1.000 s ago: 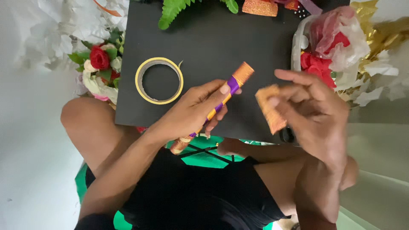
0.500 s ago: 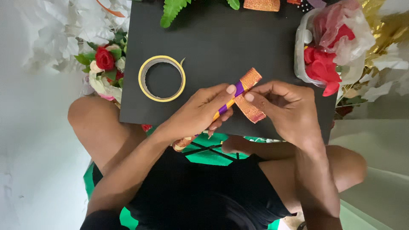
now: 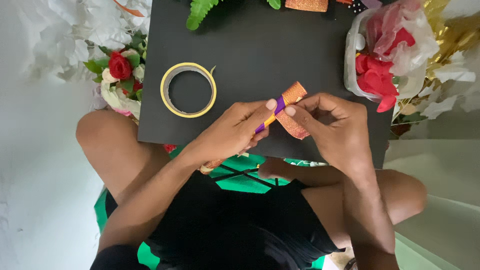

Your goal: The person applies decorative paper and colored tape to a cylinder by hand. They use scissors to cut strips of tape and wrap them around the object's surface.

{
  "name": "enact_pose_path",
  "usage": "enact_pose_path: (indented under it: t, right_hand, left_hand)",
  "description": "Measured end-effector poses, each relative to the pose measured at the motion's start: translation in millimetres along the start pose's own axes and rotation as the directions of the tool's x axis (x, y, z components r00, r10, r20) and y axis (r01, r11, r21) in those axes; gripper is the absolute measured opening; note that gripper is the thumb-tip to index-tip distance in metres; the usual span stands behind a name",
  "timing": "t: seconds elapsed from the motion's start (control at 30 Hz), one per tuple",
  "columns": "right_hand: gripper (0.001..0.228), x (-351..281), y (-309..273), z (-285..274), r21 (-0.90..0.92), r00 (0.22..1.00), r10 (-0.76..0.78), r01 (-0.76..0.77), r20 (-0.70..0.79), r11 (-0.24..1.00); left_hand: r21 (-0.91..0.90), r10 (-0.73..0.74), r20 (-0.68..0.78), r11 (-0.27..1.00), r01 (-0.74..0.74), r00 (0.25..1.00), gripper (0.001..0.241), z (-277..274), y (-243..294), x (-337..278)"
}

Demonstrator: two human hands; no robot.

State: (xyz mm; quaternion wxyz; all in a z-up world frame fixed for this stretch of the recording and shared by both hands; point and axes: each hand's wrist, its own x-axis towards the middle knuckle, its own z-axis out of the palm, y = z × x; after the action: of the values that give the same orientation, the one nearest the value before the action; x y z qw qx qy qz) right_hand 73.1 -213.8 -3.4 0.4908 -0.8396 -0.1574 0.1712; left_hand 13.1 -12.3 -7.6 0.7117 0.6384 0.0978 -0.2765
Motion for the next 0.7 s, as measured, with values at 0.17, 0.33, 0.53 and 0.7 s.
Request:
enact_pose_path:
  t: [0.17,0.33,0.53,0.7]
  right_hand:
    - [0.014,3,8,0,-0.056,1.0,0.002,-0.002,0.009,0.998]
    - [0.02,3,-5,1,-0.053,1.0,0.02,-0.02,0.001,0.998]
    - [0.049,8,2,1,0.181,0.999,0.018,-0.023,0.027,0.983]
    - [0.039,8,-1,-1,0.182,0.968,-0.216,0.191,0.13,0.965]
  left_hand:
    - [-0.003,0.017,0.017,1.0,-0.017,1.0,0.048,1,-3,2]
    - [0.08,-0.015,-0.015,0.997,0.016,1.0,0.042,3,7,-2]
    - [0.068,-0.006,0.007,0.998,0.005,1.0,0.04,3,-2,5]
    - [0.07,-0.029,0.033,0.997,0.027,0.999,0.039,2,3,1]
